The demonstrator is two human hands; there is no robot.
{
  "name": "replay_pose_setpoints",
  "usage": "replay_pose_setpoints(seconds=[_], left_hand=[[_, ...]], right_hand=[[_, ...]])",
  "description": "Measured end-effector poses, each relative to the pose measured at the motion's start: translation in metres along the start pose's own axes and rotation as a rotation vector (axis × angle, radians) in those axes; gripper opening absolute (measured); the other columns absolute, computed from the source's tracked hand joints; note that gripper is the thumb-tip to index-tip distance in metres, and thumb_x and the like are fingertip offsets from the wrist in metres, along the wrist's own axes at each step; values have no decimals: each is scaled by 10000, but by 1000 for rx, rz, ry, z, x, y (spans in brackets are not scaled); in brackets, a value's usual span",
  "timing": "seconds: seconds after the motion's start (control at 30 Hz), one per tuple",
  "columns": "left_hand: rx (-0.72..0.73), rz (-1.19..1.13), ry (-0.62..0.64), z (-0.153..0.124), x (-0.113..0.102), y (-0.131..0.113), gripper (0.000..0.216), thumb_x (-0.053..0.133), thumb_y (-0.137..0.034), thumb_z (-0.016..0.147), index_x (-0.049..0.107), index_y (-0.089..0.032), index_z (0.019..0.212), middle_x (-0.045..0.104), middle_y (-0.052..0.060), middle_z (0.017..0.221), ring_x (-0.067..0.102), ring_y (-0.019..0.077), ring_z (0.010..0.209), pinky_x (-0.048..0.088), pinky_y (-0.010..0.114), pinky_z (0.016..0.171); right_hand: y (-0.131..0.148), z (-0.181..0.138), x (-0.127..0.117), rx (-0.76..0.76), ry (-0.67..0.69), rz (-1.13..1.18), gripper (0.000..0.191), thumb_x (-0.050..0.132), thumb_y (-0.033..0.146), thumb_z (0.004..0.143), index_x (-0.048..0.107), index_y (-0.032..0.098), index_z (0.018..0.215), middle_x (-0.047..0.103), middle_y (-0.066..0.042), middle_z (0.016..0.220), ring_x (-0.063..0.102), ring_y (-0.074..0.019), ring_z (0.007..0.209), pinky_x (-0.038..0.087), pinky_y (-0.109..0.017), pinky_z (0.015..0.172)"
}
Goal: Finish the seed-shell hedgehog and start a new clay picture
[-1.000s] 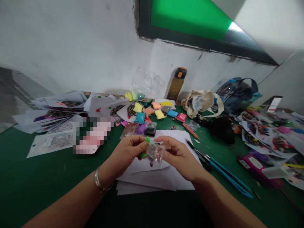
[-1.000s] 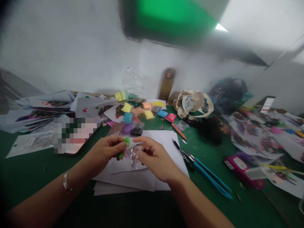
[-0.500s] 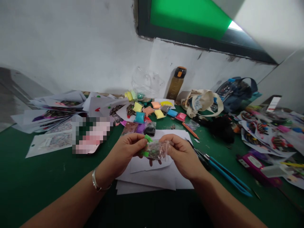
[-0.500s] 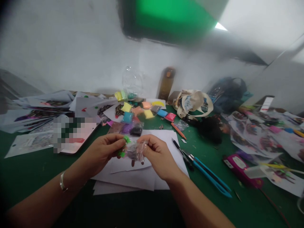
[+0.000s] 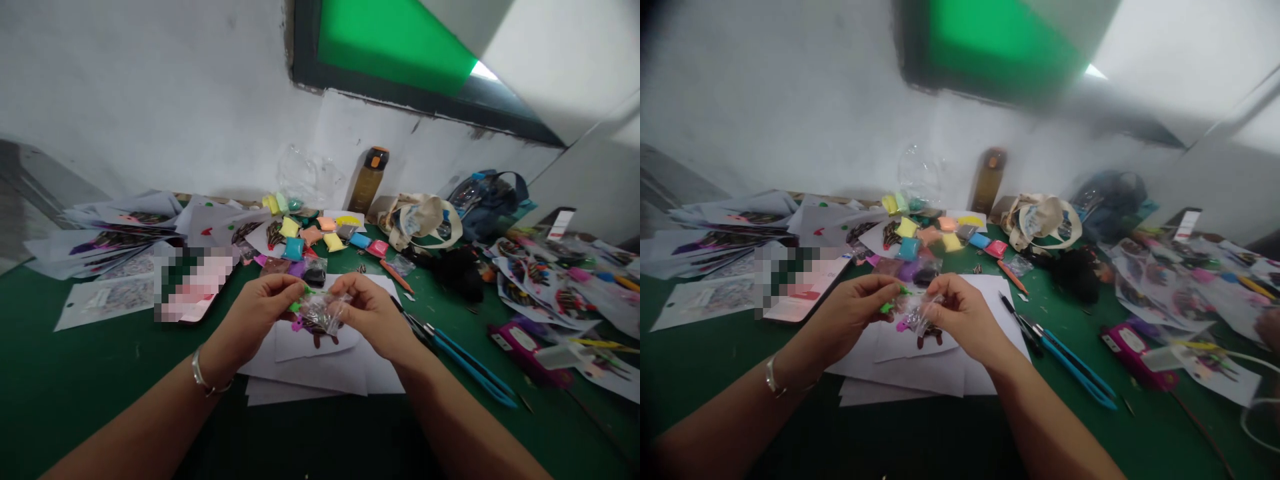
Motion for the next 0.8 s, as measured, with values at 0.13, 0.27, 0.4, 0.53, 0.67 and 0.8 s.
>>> replay_pose_setpoints(seconds=[0.13, 0.27, 0.4, 0.53, 0.67, 0.8], left_hand=[[13, -11, 8, -1, -2, -3, 211, 683, -347, 760, 672, -143, 816, 580, -2, 700, 497, 99, 609, 427, 227, 568], [54, 52, -44, -1, -10, -7, 220, 653, -365, 782, 661, -145, 778, 561, -9, 669, 464, 95, 577, 379, 216, 527], [95, 130, -101, 1, -18, -9, 259, 644, -414, 773, 645, -160, 722, 549, -16, 646, 440, 101, 554, 343, 216, 497], [133, 193, -111, 2, -17, -8, 277, 624, -422, 785, 626, -162, 690, 523, -23, 628, 423, 102, 545, 328, 216, 496], [137, 169, -51, 2, -8, -4, 229, 599, -376, 806, 628, -161, 731, 520, -26, 621, 439, 109, 570, 355, 225, 532], [122, 138, -10, 2, -3, 0, 158, 612, -319, 793, 650, -166, 801, 571, -10, 700, 481, 120, 631, 387, 234, 581]], right_hand=[[2, 4, 4, 10, 12, -92, 256, 616, 197, 807, 521, 238, 1041, 631, 25, 763, 630, -131, 552, 486, -252, 485], [3, 12, 3, 55, -7, -242, 191, 598, 239, 810, 594, 221, 999, 606, 37, 636, 571, -120, 438, 448, -241, 404], [5, 20, 12, 72, 0, -195, 182, 644, 317, 785, 594, 225, 934, 589, 47, 582, 556, -119, 417, 408, -216, 353], [-6, 19, 14, 93, -55, -117, 282, 559, 237, 796, 553, 249, 1077, 616, 39, 657, 558, -113, 393, 388, -199, 315], [-16, 12, 10, 94, -90, -113, 333, 493, 182, 789, 547, 236, 1113, 617, 37, 653, 586, -125, 416, 413, -204, 339], [-15, 8, 7, 98, -34, -150, 260, 513, 188, 804, 579, 210, 1054, 626, 26, 633, 615, -137, 479, 455, -222, 403]])
Point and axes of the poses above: each hand's wrist, its own z-axis towards the middle knuckle, its own x-axis out of the palm, y = z × x, the point moved 9 cm from there along z, towards the middle knuckle
